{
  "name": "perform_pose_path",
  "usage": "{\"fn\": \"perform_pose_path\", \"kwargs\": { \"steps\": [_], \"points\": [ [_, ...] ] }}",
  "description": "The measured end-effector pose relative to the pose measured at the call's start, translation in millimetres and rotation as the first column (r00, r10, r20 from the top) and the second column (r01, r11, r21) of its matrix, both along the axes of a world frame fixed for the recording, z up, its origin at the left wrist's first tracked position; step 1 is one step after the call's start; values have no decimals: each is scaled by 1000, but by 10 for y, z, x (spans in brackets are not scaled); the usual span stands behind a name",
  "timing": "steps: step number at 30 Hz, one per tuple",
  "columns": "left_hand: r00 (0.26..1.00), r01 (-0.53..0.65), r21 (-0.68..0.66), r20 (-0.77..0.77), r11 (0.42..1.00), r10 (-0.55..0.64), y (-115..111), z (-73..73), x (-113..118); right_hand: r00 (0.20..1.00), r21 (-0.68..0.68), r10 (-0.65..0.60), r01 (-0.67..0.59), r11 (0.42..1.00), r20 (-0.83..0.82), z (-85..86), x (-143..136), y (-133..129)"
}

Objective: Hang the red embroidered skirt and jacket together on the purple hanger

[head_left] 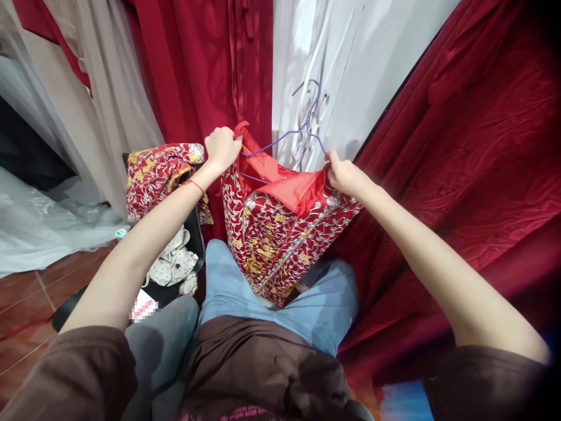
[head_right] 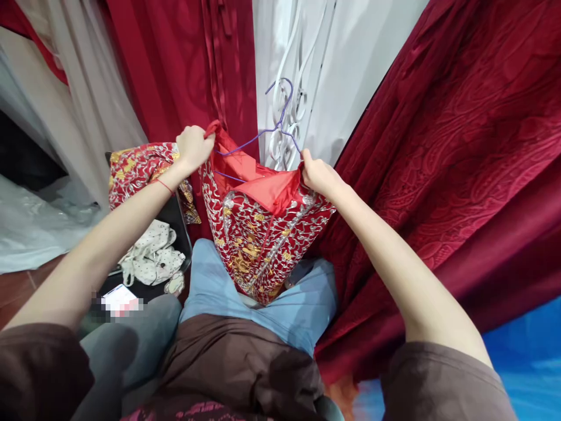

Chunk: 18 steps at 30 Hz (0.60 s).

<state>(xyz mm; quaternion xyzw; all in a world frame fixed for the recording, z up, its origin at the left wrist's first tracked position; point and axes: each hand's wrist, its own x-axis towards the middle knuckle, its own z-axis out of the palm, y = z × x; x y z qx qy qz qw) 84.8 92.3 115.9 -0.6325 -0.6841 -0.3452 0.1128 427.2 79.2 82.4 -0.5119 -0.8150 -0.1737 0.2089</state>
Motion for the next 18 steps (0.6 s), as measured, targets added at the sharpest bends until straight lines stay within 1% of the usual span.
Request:
{"fn": "perform_pose_path", "kwargs": {
  "steps": [2,4,6,7,8,10,12,13,14,16,18],
  "points": [
    [999,4,3,-47,1000,-4,-210,-71,152,1000,15,-5,5,1000,11,-14,22,1],
    [996,35,-38,-84,999,-38,-378,-193,257,999,26,2,-3,1000,38,-28,44,4],
    [992,72,-83,-94,994,-80,-465,-346,302,997,35,6,-9,999,74,-42,64,10],
    [991,88,-81,-91,993,-96,-473,-425,303,996,41,4,-8,999,87,-49,71,14],
    [990,106,-53,-87,993,-110,-460,-501,292,996,49,-3,-2,999,90,-58,75,19],
    [985,157,69,-87,985,-150,-379,-624,238,998,67,-31,27,997,59,-79,68,29],
    [971,235,197,-99,952,-220,-248,-697,158,998,81,-69,69,994,-5,-109,37,36],
    [958,285,228,-103,931,-268,-174,-714,113,996,87,-88,90,992,-36,-126,13,38],
    [942,336,232,-96,913,-322,-101,-720,70,992,98,-107,112,989,-63,-143,-17,39],
    [901,432,181,-39,883,-433,24,-716,-3,983,147,-150,165,975,-104,-170,-89,38],
    [855,508,123,49,853,-516,92,-706,-48,972,240,-196,222,945,-129,-171,-176,37]
  ]
}}
